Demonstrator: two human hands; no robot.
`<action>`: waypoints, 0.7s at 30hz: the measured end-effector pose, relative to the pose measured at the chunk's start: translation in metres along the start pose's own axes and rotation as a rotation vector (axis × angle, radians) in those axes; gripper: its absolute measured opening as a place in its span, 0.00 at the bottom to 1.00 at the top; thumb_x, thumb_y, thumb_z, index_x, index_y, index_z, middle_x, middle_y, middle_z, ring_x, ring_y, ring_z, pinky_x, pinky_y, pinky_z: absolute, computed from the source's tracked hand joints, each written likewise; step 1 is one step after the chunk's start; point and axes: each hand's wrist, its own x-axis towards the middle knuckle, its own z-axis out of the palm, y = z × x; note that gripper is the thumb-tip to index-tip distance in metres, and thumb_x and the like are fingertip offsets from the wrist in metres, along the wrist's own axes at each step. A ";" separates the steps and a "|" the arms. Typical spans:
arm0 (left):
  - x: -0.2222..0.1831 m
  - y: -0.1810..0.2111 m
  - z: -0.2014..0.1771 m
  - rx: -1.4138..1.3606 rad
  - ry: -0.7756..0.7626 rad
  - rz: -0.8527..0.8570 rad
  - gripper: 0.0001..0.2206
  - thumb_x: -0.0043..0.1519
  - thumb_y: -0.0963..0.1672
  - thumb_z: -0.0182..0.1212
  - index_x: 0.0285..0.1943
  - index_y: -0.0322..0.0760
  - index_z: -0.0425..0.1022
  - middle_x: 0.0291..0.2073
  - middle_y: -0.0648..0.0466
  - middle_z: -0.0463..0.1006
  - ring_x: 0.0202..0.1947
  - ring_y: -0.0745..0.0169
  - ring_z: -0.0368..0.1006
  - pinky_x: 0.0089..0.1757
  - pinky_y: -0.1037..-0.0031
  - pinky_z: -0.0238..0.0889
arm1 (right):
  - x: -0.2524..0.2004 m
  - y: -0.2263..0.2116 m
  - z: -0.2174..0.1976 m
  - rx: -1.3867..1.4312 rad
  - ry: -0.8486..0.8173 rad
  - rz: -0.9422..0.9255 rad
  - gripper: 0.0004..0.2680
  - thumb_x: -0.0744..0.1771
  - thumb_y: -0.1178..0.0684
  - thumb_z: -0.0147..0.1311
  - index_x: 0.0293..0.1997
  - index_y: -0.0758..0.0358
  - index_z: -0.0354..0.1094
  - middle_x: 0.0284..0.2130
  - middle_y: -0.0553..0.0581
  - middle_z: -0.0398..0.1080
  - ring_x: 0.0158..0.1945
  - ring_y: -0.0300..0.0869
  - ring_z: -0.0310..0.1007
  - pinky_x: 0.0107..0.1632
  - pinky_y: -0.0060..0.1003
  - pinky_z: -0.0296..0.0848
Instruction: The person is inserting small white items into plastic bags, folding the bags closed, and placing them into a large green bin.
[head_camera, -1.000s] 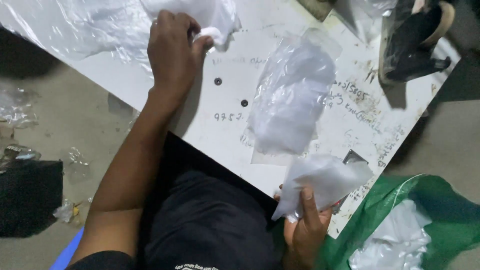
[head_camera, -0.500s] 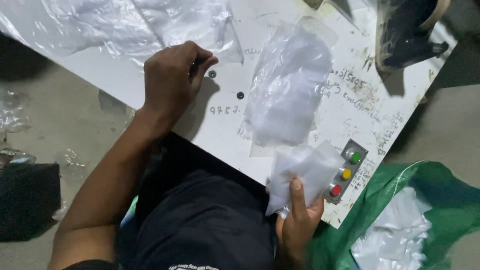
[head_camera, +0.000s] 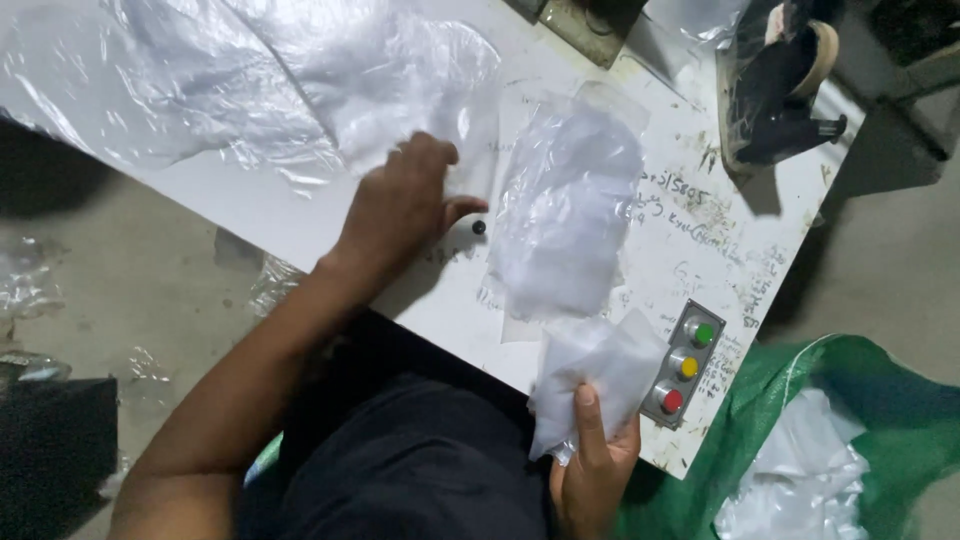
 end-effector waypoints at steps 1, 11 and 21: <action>-0.008 0.004 0.001 0.004 0.001 0.006 0.28 0.63 0.60 0.63 0.52 0.36 0.63 0.40 0.48 0.70 0.27 0.59 0.66 0.21 0.72 0.62 | 0.002 0.003 -0.003 0.007 0.001 -0.001 0.25 0.62 0.58 0.54 0.70 0.67 0.60 0.55 0.65 0.71 0.57 0.55 0.73 0.58 0.48 0.74; -0.060 0.048 -0.042 -0.881 0.082 -0.443 0.12 0.62 0.46 0.69 0.31 0.44 0.68 0.29 0.62 0.72 0.30 0.74 0.68 0.33 0.79 0.61 | -0.011 0.002 0.007 -0.081 -0.045 0.004 0.23 0.63 0.57 0.55 0.66 0.69 0.63 0.51 0.66 0.72 0.53 0.55 0.73 0.49 0.51 0.77; -0.094 0.077 -0.022 -1.842 -0.531 -0.977 0.18 0.67 0.53 0.58 0.35 0.36 0.77 0.26 0.54 0.79 0.25 0.68 0.72 0.32 0.75 0.67 | -0.018 0.015 0.021 -0.096 -0.326 0.121 0.14 0.61 0.67 0.61 0.51 0.75 0.71 0.41 0.72 0.77 0.45 0.57 0.77 0.50 0.52 0.79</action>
